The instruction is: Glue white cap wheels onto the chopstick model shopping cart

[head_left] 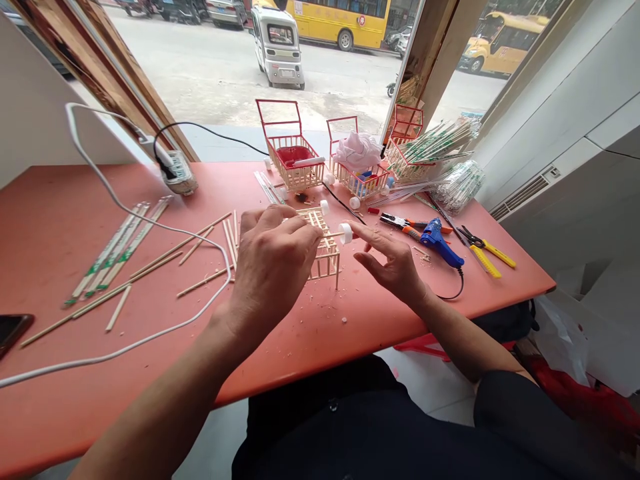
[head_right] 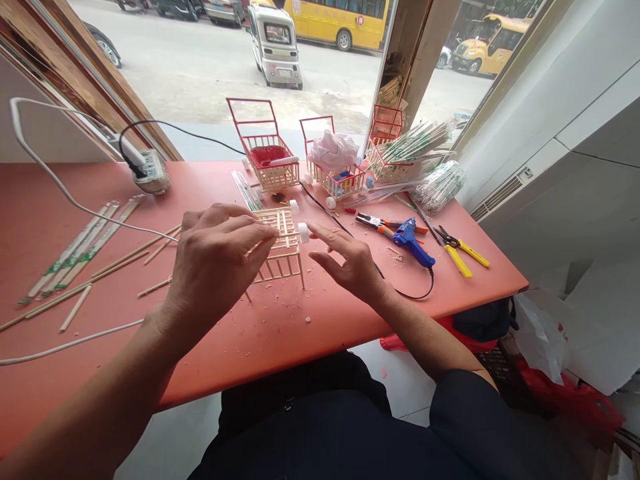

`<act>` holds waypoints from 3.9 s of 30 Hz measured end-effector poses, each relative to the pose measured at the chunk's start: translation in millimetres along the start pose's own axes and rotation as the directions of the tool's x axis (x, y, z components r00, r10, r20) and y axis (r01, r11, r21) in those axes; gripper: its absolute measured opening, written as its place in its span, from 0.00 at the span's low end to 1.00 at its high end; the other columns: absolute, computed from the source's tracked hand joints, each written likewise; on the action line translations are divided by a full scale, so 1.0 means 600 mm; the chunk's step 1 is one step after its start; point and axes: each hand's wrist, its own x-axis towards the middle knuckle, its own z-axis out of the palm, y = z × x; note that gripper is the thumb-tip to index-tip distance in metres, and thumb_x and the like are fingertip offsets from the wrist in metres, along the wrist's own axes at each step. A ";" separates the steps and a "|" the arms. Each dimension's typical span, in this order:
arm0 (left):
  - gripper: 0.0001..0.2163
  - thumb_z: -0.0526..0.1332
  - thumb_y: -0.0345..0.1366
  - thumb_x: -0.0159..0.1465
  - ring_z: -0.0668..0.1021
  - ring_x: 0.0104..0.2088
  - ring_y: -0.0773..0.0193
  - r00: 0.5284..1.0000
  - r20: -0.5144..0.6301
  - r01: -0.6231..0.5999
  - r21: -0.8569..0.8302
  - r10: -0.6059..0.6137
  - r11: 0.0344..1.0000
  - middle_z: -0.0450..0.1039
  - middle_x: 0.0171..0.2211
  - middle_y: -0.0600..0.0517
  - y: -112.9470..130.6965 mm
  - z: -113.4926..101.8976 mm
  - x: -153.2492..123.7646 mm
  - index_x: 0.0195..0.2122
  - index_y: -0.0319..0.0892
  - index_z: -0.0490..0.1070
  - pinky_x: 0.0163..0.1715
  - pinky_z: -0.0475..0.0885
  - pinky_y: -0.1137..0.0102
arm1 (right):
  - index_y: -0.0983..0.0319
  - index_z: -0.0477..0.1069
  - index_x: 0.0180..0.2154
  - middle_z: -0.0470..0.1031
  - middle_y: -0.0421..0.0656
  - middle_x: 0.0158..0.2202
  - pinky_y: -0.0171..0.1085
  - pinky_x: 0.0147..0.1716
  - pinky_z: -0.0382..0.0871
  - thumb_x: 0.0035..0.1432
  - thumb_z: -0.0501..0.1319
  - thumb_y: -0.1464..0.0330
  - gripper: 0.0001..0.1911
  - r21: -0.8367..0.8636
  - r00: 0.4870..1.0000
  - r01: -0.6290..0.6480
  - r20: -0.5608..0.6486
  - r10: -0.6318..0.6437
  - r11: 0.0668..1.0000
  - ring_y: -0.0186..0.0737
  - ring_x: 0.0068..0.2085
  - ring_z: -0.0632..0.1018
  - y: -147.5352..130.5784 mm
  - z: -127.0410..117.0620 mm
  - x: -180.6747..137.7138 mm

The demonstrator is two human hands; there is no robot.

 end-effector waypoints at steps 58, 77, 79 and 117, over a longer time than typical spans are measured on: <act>0.10 0.62 0.35 0.80 0.84 0.60 0.41 0.993 -0.003 0.116 -0.053 -0.116 0.992 0.90 0.46 0.52 -0.039 -0.055 -0.031 0.42 0.54 0.82 0.62 0.74 0.37 | 0.55 0.78 0.73 0.88 0.52 0.63 0.44 0.46 0.87 0.81 0.65 0.55 0.26 -0.014 1.000 -0.021 0.005 0.021 1.000 0.49 0.57 0.90 -0.008 -0.004 0.003; 0.11 0.65 0.34 0.79 0.86 0.53 0.45 0.997 -0.062 -0.055 -0.038 0.052 0.998 0.89 0.40 0.47 -0.019 0.008 -0.002 0.39 0.48 0.86 0.57 0.74 0.49 | 0.55 0.78 0.73 0.88 0.52 0.63 0.43 0.47 0.88 0.80 0.67 0.56 0.26 0.001 1.000 0.021 -0.004 -0.021 1.000 0.48 0.56 0.90 -0.001 -0.002 0.001; 0.12 0.64 0.34 0.80 0.86 0.53 0.46 0.996 -0.073 -0.058 -0.043 0.055 0.997 0.89 0.39 0.48 -0.018 0.010 0.000 0.38 0.48 0.85 0.56 0.74 0.50 | 0.55 0.77 0.73 0.88 0.52 0.63 0.43 0.47 0.88 0.80 0.67 0.56 0.26 0.000 0.999 0.033 -0.003 -0.033 0.999 0.48 0.57 0.90 0.000 -0.001 0.000; 0.14 0.63 0.34 0.79 0.86 0.52 0.44 0.997 -0.069 -0.029 -0.042 0.026 0.999 0.88 0.37 0.46 -0.012 0.014 0.000 0.37 0.48 0.85 0.56 0.74 0.46 | 0.47 0.71 0.75 0.65 0.44 0.83 0.65 0.83 0.59 0.80 0.63 0.53 0.27 -0.517 0.984 0.171 0.133 -0.119 0.839 0.59 0.84 0.64 -0.046 0.008 0.007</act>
